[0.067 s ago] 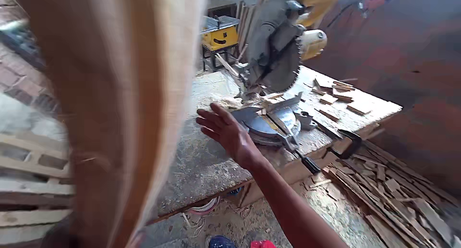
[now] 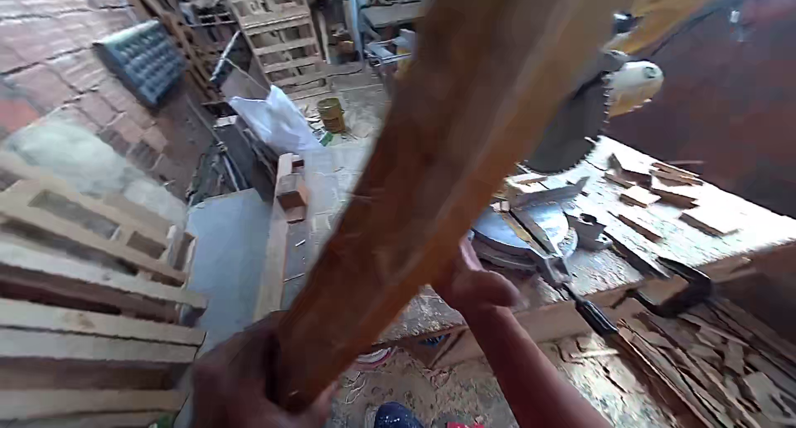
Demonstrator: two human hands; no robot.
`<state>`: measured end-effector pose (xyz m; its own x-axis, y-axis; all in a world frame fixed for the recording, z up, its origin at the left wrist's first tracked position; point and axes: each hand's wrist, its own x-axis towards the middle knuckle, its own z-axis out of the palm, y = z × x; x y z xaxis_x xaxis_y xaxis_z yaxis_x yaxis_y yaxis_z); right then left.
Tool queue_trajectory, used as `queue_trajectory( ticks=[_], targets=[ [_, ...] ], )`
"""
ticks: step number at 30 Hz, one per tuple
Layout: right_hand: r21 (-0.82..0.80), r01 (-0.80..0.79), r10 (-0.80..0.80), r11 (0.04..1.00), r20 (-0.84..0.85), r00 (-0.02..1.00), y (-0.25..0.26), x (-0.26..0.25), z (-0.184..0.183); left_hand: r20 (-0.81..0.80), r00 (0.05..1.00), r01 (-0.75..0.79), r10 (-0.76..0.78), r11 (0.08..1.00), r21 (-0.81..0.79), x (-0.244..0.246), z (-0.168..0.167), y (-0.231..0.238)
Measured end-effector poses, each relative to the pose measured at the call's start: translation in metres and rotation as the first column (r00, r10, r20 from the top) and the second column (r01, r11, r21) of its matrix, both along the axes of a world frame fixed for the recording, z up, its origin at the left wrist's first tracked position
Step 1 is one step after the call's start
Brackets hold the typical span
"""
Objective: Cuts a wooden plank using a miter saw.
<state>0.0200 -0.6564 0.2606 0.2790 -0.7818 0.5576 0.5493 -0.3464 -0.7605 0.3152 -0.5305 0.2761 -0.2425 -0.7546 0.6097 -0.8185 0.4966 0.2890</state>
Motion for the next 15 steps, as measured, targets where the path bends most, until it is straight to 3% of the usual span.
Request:
queue_trajectory(
  ticks=[2, 5, 8, 9, 10, 11, 12, 14, 15],
  targets=[
    [0.026, -0.181, 0.171, 0.983, 0.225, 0.959, 0.001, 0.012, -0.019, 0.012, 0.995, 0.096, -0.099, 0.985, 0.144, -0.011, -0.018, -0.029],
    [0.23, 0.015, -0.116, 0.973, 0.433, 0.894, 0.021, -0.003, -0.065, 0.098, 0.96, 0.217, -0.262, 0.918, 0.332, -0.032, -0.032, -0.069],
    [0.29, 0.373, -0.461, 0.881, 0.358, 0.812, 0.043, -0.038, -0.133, 0.153, 0.885, 0.306, -0.441, 0.797, 0.521, -0.055, -0.035, -0.092],
    [0.384, 0.497, -0.614, 0.778, 0.296, 0.732, 0.048, -0.038, -0.13, 0.163, 0.852, 0.322, -0.498, 0.744, 0.586, -0.063, -0.031, -0.102],
    [0.53, 0.605, -0.784, 0.595, 0.216, 0.582, 0.045, -0.028, -0.11, 0.164, 0.816, 0.335, -0.554, 0.685, 0.647, -0.071, -0.026, -0.113],
    [0.582, 0.658, -0.854, 0.478, 0.133, 0.503, 0.041, -0.023, -0.096, 0.151, 0.781, 0.341, -0.605, 0.617, 0.709, -0.077, -0.02, -0.128],
    [0.571, 0.697, -0.874, 0.434, 0.08, 0.479, 0.038, -0.024, -0.091, 0.113, 0.761, 0.333, -0.639, 0.534, 0.778, -0.081, -0.016, -0.15],
    [0.539, 0.709, -0.87, 0.454, 0.098, 0.482, 0.029, -0.035, -0.091, -0.024, 0.819, 0.275, -0.573, 0.357, 0.893, -0.078, -0.005, -0.211],
    [0.565, 0.681, -0.862, 0.465, 0.115, 0.494, 0.022, -0.041, -0.09, -0.019, 0.876, 0.219, -0.482, 0.362, 0.906, -0.071, 0.0, -0.245]
  ],
)
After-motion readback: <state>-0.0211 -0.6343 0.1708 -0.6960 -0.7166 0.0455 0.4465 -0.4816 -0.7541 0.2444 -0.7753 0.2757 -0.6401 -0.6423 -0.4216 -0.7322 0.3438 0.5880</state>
